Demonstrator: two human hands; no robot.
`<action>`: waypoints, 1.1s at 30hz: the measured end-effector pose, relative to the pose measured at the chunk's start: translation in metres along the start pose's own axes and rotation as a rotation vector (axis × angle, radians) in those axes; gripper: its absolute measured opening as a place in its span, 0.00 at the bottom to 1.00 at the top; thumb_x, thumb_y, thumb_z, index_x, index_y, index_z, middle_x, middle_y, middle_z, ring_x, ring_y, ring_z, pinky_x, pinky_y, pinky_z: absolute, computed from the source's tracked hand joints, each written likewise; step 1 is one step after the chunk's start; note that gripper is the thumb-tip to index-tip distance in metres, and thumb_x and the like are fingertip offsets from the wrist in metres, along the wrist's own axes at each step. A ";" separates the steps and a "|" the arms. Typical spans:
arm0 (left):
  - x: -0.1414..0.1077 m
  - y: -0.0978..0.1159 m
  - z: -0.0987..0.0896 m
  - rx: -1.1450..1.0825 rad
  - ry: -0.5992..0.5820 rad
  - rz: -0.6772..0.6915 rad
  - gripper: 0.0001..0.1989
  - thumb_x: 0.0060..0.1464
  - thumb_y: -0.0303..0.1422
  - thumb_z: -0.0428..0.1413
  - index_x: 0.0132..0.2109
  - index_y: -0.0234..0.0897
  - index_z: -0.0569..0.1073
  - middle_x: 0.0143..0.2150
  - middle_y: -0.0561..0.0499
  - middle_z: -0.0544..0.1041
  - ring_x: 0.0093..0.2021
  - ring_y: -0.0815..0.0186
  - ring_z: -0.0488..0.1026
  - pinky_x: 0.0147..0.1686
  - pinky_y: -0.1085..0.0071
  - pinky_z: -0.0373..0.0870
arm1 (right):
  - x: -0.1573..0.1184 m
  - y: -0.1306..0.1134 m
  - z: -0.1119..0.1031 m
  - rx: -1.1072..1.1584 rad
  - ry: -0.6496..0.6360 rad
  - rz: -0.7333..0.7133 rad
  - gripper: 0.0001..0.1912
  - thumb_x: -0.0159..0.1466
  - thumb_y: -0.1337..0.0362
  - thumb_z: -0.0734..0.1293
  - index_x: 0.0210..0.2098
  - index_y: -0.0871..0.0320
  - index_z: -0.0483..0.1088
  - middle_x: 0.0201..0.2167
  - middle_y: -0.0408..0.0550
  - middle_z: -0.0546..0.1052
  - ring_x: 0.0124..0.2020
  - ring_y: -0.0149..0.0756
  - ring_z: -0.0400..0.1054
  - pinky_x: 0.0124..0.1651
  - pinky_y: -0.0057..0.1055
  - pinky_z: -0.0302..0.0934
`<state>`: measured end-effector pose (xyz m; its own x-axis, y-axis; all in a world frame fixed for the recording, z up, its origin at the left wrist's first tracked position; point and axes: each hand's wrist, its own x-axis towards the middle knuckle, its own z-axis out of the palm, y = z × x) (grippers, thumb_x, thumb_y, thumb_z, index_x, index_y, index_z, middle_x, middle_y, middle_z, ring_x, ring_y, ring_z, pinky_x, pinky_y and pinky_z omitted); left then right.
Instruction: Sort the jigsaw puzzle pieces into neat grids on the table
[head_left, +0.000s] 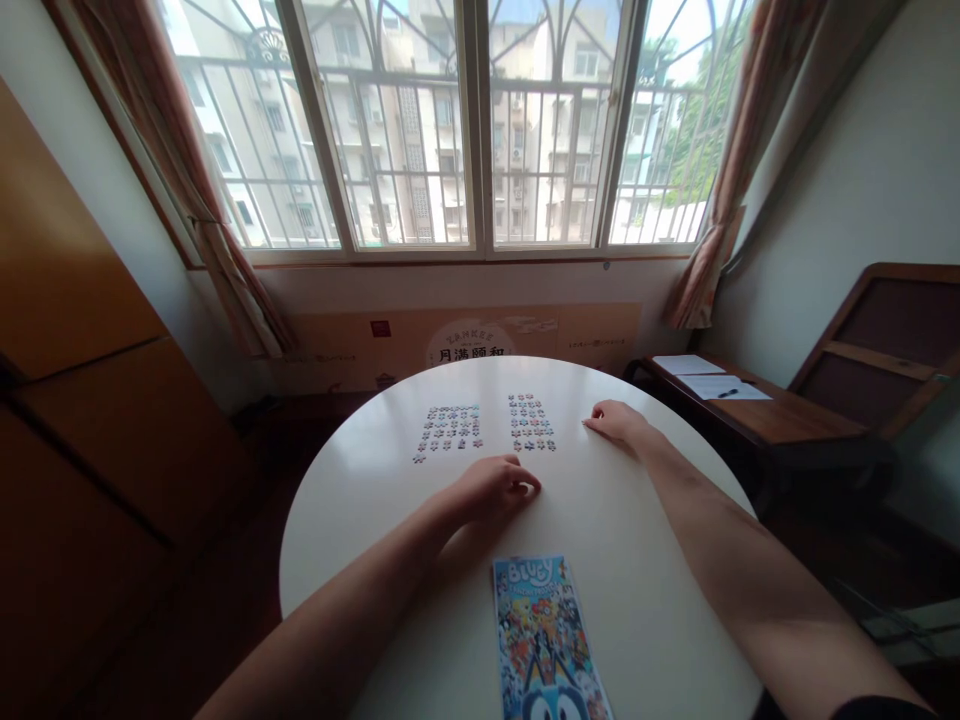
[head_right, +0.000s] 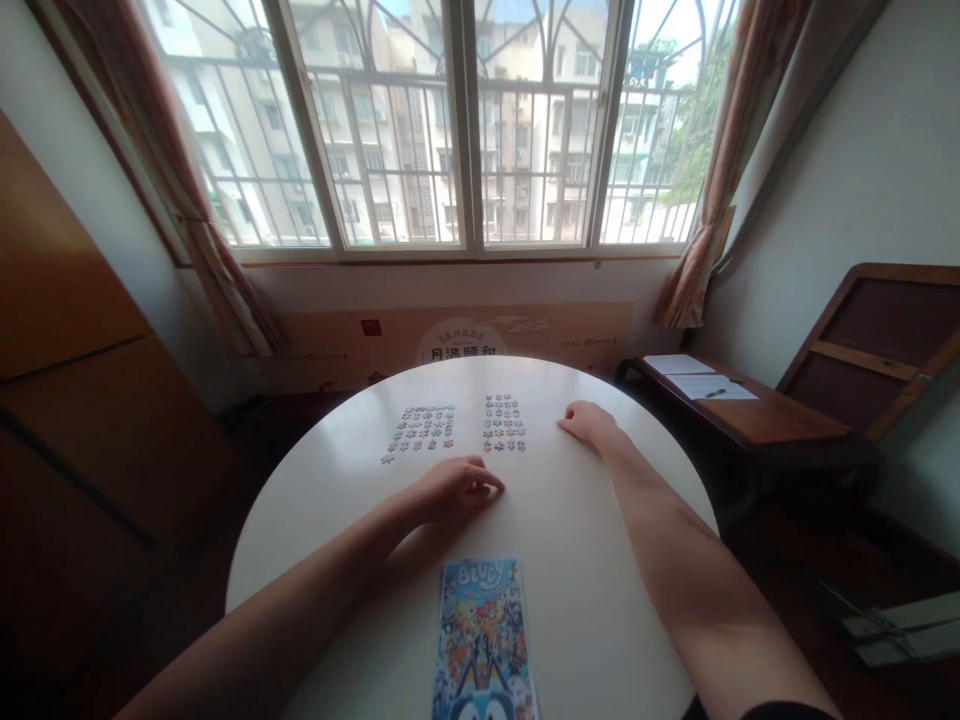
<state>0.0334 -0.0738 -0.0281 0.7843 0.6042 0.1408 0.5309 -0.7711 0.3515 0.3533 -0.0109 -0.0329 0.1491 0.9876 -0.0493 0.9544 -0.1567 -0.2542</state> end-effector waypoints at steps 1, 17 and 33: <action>0.000 0.000 0.000 0.002 0.002 -0.002 0.15 0.56 0.30 0.54 0.47 0.48 0.81 0.40 0.52 0.76 0.30 0.71 0.70 0.33 0.76 0.62 | 0.003 -0.001 0.006 -0.002 0.062 0.015 0.17 0.64 0.52 0.62 0.43 0.55 0.75 0.45 0.54 0.78 0.45 0.44 0.70 0.39 0.32 0.60; -0.001 -0.001 0.001 0.016 -0.008 -0.006 0.17 0.55 0.28 0.54 0.48 0.49 0.80 0.41 0.53 0.76 0.31 0.71 0.71 0.34 0.76 0.63 | 0.013 -0.001 0.030 -0.042 0.231 -0.093 0.19 0.67 0.58 0.59 0.51 0.50 0.77 0.52 0.51 0.75 0.52 0.45 0.67 0.53 0.35 0.58; 0.008 0.001 0.012 0.037 0.086 -0.061 0.12 0.54 0.30 0.54 0.40 0.47 0.80 0.39 0.54 0.79 0.38 0.65 0.74 0.38 0.73 0.66 | 0.055 -0.034 0.048 -0.053 0.119 -0.131 0.29 0.72 0.52 0.46 0.59 0.54 0.68 0.62 0.52 0.67 0.63 0.44 0.56 0.63 0.36 0.46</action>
<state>0.0438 -0.0722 -0.0380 0.7206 0.6641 0.1996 0.5894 -0.7382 0.3281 0.3166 0.0483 -0.0737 0.0494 0.9941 0.0962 0.9794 -0.0293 -0.2000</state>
